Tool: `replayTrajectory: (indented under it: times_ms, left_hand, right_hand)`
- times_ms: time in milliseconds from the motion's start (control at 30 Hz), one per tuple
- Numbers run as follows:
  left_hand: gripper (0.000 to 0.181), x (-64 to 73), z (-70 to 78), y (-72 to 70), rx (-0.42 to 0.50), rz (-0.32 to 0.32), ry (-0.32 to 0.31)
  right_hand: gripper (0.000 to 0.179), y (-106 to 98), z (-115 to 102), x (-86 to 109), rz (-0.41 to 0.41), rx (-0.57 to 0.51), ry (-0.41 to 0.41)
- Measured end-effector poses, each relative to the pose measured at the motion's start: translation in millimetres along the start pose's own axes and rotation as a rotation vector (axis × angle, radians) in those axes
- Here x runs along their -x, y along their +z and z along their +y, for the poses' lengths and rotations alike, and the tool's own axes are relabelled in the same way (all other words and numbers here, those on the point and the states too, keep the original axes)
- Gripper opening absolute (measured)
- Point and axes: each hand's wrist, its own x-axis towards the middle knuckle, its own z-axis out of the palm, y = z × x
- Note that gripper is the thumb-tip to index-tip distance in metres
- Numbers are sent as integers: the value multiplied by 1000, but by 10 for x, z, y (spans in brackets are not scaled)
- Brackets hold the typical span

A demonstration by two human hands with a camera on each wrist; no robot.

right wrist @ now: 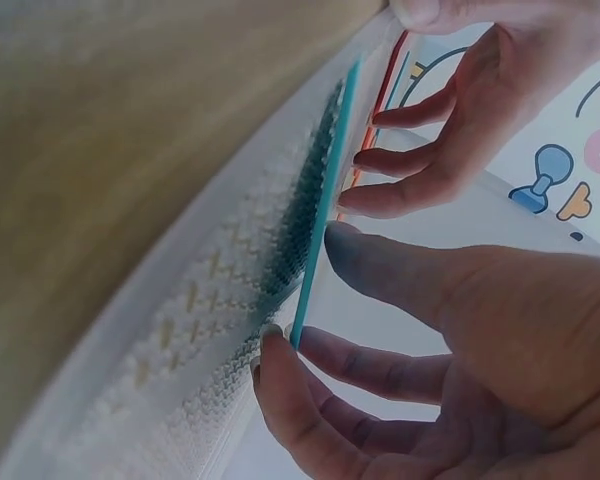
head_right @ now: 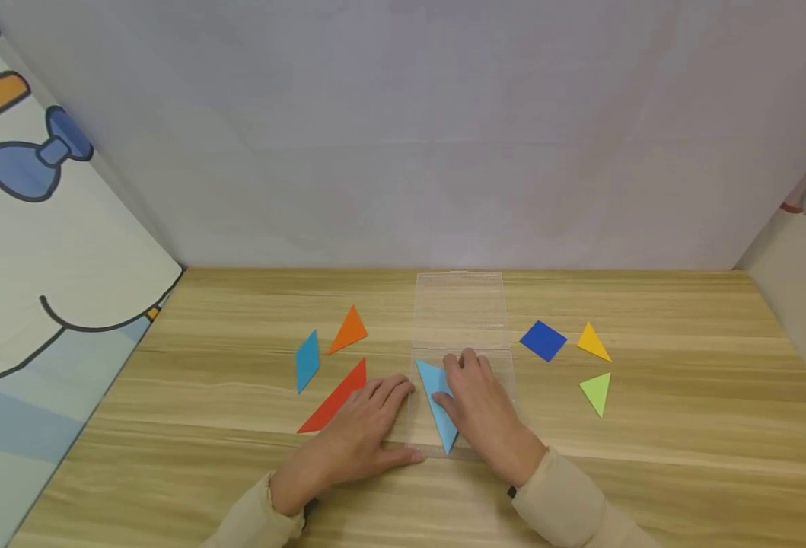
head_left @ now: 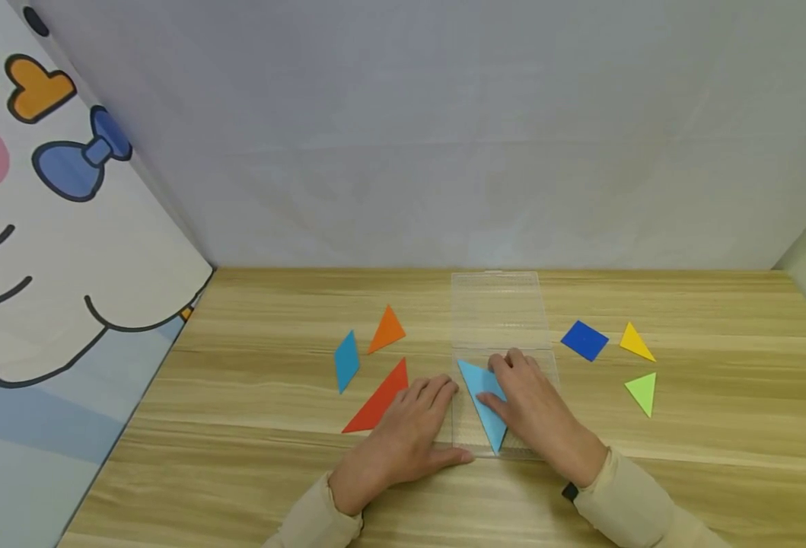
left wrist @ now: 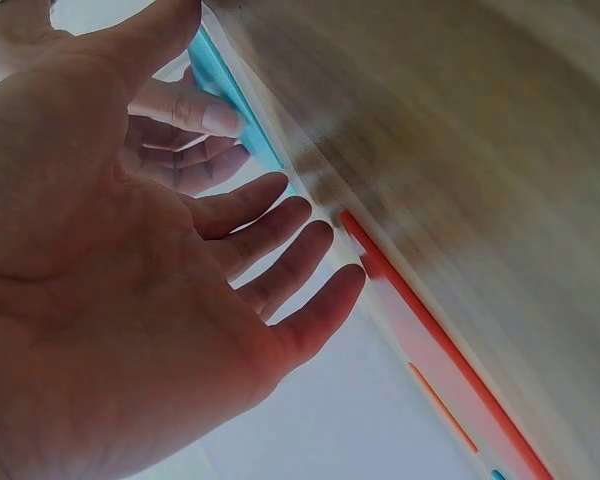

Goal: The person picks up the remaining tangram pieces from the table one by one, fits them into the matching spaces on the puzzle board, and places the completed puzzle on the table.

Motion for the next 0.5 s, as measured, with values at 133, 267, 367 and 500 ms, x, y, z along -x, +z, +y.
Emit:
replayTrajectory:
  times_ms: [133,267,367,500]
  left_hand:
    - [83,-2,-1,-2,5,-3,-1]
    - [82,-2,-4,1,6,0,1]
    - [82,-2,-6,6,2,1,2]
    - [83,-2,-8,9,3,-1,2]
  right_hand:
    - [32,4,5,-12,3,-11,4]
    - [30,14,5,-29,0,11,7]
    - [28,20,5,-32,-8,26,-3]
    - [23,8,10,-12,-39,19,-21]
